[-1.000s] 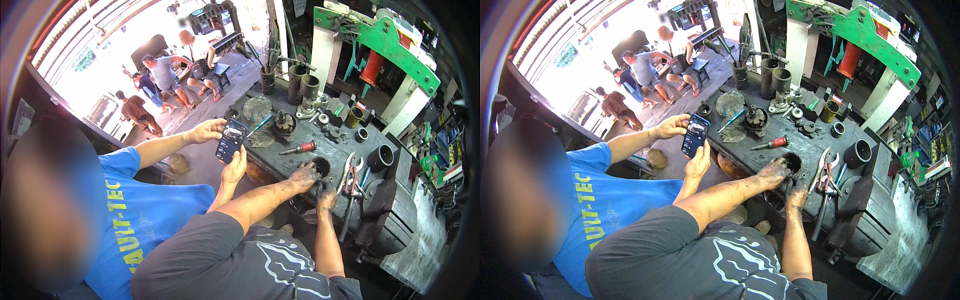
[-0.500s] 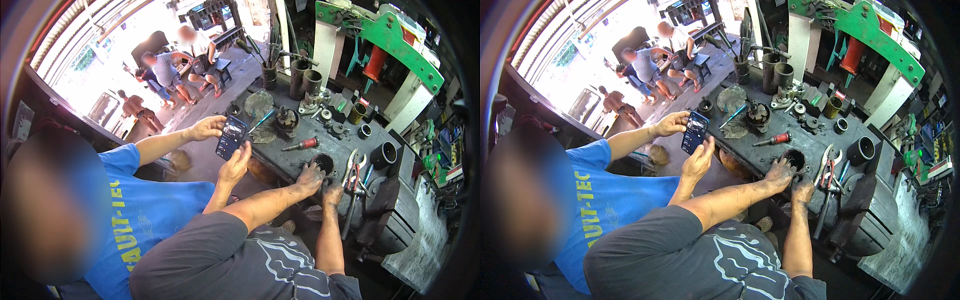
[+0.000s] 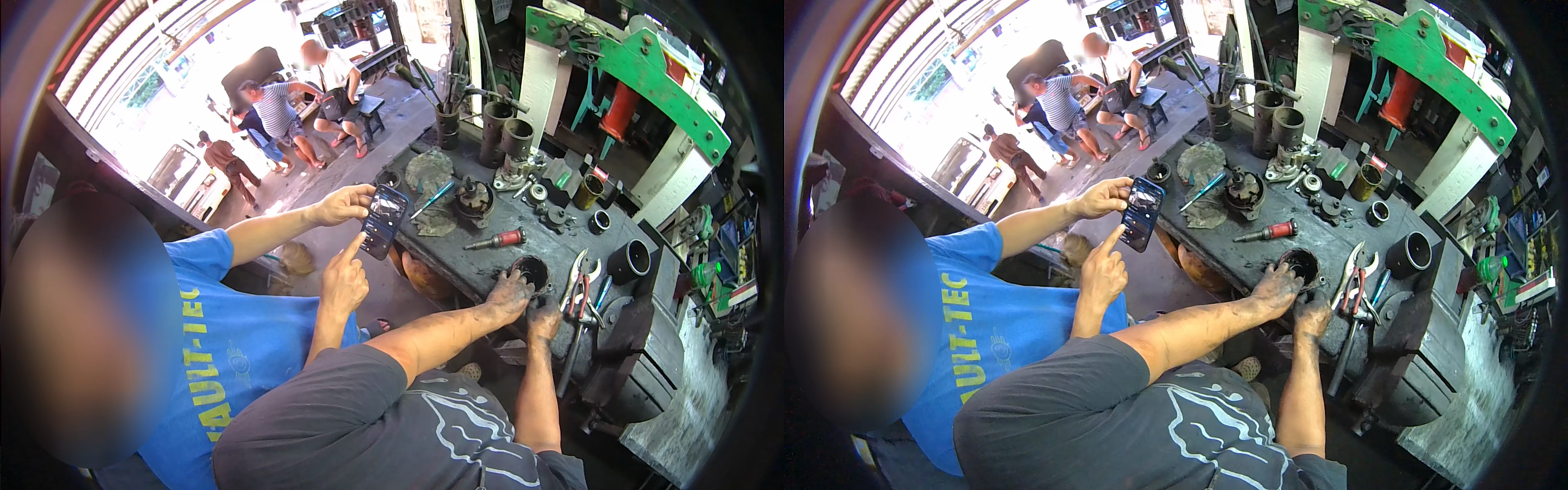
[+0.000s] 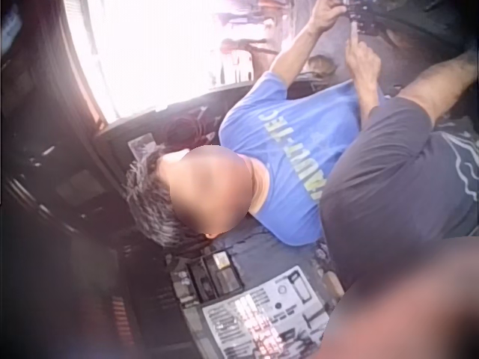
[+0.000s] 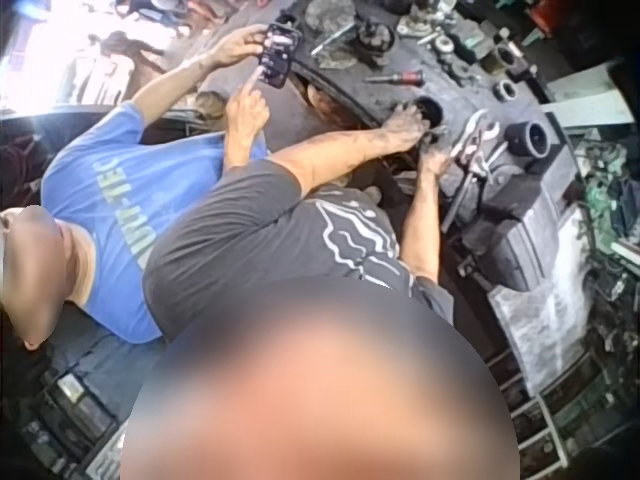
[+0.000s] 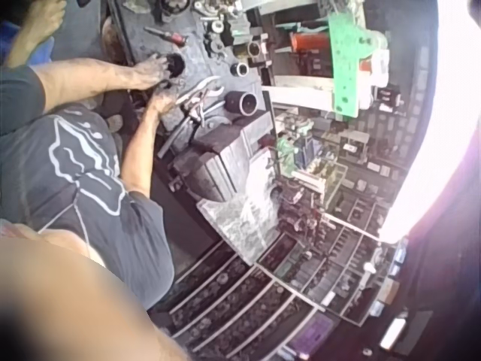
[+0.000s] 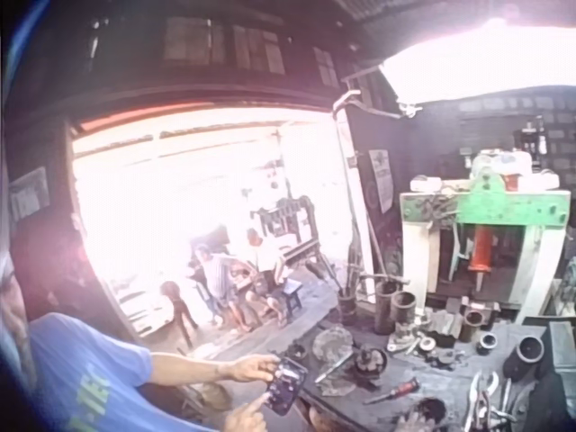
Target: The person disassembles a mechanical component on a workbench, removes a cylindrical part, and uses pliers and a hammer to adjust internal pieces. They then retrieve a bolt from a drawer and move to a bench grinder to work on the assembly.
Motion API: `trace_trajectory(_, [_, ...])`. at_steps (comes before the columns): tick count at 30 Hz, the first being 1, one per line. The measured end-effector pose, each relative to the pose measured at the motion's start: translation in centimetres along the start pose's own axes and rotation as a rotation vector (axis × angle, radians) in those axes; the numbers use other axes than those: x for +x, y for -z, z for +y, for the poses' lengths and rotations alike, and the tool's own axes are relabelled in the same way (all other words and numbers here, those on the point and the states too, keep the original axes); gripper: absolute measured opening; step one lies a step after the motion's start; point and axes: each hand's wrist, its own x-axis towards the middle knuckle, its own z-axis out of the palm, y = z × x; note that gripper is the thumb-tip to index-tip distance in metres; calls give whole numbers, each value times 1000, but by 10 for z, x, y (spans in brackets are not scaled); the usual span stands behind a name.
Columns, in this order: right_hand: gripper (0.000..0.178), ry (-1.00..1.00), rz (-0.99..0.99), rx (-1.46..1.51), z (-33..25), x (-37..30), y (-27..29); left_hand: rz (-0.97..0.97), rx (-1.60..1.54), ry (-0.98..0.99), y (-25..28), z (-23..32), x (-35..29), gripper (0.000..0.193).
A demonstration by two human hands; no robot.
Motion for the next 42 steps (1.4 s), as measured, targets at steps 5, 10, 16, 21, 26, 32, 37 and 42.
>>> trace_trajectory(5, [19, 109, -8, 7, 3, 1, 5, -60, -16, 2, 0, 0, 2, 33])
trace_trajectory(10, [21, 86, -23, 110, -4, 1, 13, -56, -30, -2, 1, -2, 2, 35])
trace_trajectory(16, [22, 48, -73, 139, -8, 7, 17, -2, -42, -25, 4, -2, -4, 34])
trace_trajectory(21, [23, 101, -72, 66, 2, 9, 12, -101, -30, -10, 6, -2, 1, 40])
trace_trajectory(26, [22, 119, -79, 42, 6, 9, 11, -45, -24, -15, 2, -2, 1, 41])
trace_trajectory(32, [17, 139, 10, 3, -5, 4, 10, -72, -27, -10, 0, -1, 0, 43])
trace_trajectory(37, [18, 90, -19, 24, -11, 2, 13, -78, -29, -18, 1, -2, 1, 41])
trace_trajectory(42, [18, 104, -85, 5, -6, 5, 17, -73, -25, -34, 3, -3, 1, 41])
